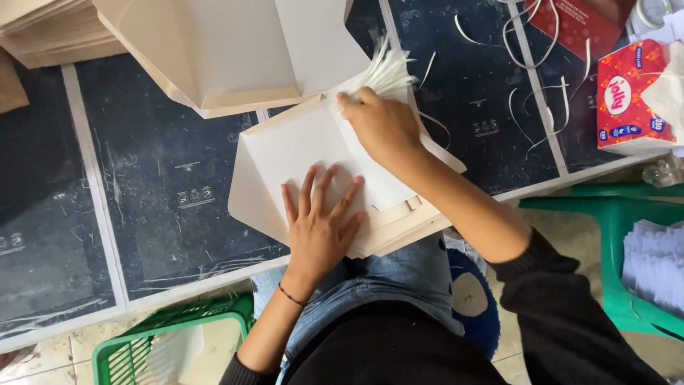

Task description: The person sits on a stool and repeatedly inserts white plastic ties through pre-punched holes in the spine of a book. They pull the ties through to secure the pages, working on a stack of books placed on their lap.

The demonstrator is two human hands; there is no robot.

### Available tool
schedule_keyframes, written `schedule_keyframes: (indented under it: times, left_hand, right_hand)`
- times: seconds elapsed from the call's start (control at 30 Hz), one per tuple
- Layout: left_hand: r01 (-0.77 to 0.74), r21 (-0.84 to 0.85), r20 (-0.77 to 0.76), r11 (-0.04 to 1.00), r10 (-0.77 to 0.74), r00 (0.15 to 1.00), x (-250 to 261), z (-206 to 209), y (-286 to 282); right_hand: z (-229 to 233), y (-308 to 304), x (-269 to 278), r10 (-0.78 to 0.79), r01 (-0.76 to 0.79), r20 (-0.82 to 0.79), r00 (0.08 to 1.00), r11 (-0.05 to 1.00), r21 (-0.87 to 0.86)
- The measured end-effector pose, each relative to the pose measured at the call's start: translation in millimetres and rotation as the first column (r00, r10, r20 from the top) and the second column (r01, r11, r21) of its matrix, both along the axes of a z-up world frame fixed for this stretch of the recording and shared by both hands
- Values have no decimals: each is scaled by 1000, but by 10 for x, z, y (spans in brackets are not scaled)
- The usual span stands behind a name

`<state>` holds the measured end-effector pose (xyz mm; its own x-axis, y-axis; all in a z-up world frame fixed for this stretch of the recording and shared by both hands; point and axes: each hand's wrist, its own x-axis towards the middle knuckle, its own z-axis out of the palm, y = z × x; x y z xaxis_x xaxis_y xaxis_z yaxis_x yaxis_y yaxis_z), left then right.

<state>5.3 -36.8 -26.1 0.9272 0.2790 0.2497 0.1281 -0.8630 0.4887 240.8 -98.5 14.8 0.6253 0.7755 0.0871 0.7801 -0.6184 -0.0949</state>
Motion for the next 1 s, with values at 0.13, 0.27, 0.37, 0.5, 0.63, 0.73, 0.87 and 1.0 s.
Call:
schedule_keyframes:
  times: [0.13, 0.27, 0.37, 0.5, 0.63, 0.73, 0.87, 1.0]
  left_hand:
    - [-1, -6, -1, 1000, 1, 1000, 5, 11, 10]
    - [0, -14, 1, 1000, 0, 1000, 19, 33, 16]
    - [-13, -21, 0, 1000, 13, 1000, -1, 15, 3]
    - [-34, -16, 18, 999, 34, 999, 8, 19, -4]
    - [-36, -24, 17, 999, 37, 999, 15, 19, -6]
    - [-28, -22, 13, 999, 29, 1000, 14, 12, -3]
    - [19, -11, -30, 1000, -19, 999, 18, 22, 29]
    - [105, -19, -151, 994, -107, 983, -19, 89, 92]
  right_hand:
    - [-13, 174, 159, 73, -74, 121, 990, 997, 6]
    - [491, -72, 113, 70, -93, 117, 991, 975, 203]
    - [783, -459, -177, 175, -181, 47, 983, 952, 247]
    - [779, -971, -771, 219, -216, 51, 974, 974, -60]
    - [414, -1482, -1075, 277, -241, 204, 939, 952, -186]
    - [215, -1653, -1170, 240, -180, 316, 918, 962, -208]
    - [177, -1599, -1190, 245, -179, 382, 891, 964, -198]
    - [107, -1481, -1017, 137, -89, 401, 906, 987, -135]
